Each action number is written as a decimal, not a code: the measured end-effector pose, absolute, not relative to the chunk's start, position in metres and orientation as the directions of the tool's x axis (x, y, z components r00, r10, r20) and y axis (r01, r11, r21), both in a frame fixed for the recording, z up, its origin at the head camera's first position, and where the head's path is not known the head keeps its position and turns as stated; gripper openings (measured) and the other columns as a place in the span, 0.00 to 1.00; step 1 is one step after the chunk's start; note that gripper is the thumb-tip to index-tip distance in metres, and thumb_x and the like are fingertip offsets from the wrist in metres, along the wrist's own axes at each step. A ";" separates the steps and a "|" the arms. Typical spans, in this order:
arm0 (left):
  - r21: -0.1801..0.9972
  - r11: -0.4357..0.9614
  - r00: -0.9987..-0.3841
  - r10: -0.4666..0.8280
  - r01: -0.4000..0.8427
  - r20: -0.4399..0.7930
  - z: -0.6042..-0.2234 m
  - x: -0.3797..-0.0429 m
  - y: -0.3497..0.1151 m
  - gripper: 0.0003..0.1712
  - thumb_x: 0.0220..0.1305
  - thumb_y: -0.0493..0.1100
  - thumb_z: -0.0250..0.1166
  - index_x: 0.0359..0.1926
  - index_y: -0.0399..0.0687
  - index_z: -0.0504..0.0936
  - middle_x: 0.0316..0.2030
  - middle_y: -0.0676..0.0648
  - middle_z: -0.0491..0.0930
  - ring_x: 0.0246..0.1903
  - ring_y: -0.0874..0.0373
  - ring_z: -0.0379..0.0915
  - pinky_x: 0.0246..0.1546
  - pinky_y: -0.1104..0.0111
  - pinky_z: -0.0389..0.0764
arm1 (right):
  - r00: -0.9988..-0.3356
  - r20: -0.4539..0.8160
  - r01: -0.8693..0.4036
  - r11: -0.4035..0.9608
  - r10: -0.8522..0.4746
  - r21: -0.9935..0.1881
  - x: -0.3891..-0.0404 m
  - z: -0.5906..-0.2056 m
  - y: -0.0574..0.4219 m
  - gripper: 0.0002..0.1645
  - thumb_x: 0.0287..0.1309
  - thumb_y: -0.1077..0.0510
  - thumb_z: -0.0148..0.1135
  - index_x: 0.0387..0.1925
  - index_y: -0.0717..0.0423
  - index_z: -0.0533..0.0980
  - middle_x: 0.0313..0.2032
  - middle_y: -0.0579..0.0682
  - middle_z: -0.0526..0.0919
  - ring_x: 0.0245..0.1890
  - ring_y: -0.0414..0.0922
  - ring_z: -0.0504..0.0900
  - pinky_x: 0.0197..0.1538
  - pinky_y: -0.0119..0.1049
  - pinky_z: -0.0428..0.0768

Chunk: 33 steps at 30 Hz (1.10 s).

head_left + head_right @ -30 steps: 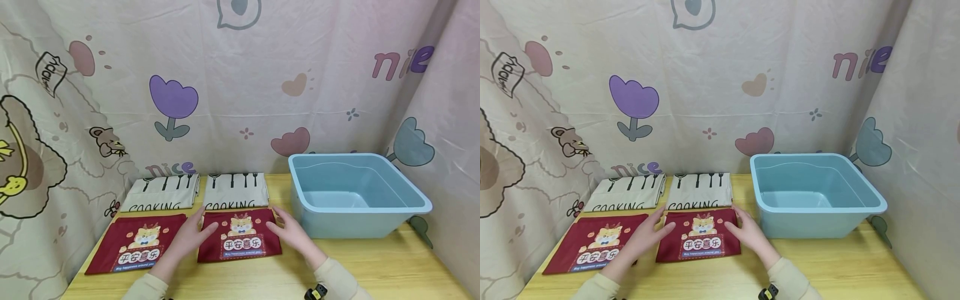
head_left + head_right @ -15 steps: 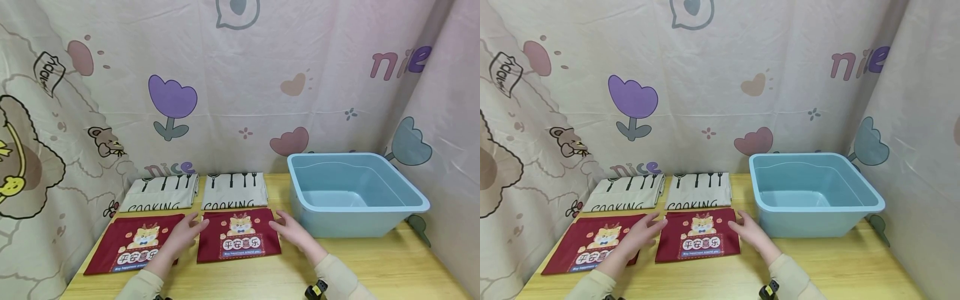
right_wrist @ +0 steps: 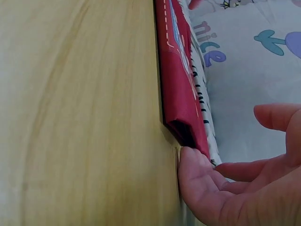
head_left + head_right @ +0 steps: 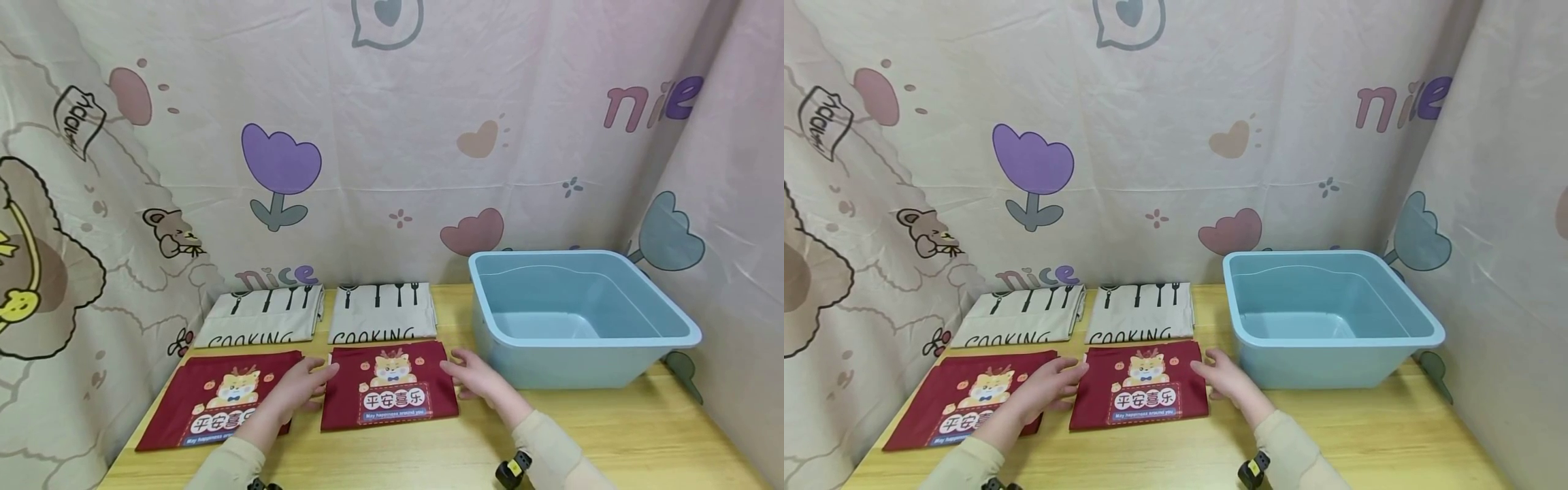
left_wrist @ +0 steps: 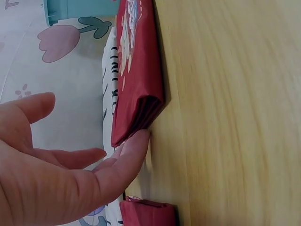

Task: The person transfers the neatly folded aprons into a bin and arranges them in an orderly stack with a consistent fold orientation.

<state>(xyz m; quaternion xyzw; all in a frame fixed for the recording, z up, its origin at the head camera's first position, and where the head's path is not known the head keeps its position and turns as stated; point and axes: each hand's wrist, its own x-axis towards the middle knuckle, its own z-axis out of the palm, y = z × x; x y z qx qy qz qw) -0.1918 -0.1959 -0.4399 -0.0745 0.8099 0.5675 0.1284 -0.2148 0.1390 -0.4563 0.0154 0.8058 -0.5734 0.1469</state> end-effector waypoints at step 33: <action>0.939 0.210 -0.962 -0.038 -0.272 -0.271 -0.462 -0.201 -0.190 0.29 0.68 0.32 0.58 0.66 0.21 0.63 0.48 0.30 0.79 0.40 0.47 0.81 0.36 0.53 0.85 | -0.936 -0.246 0.214 0.148 -0.252 -0.966 -0.227 -0.474 0.140 0.26 0.71 0.63 0.50 0.59 0.83 0.62 0.35 0.61 0.85 0.35 0.50 0.86 0.39 0.48 0.85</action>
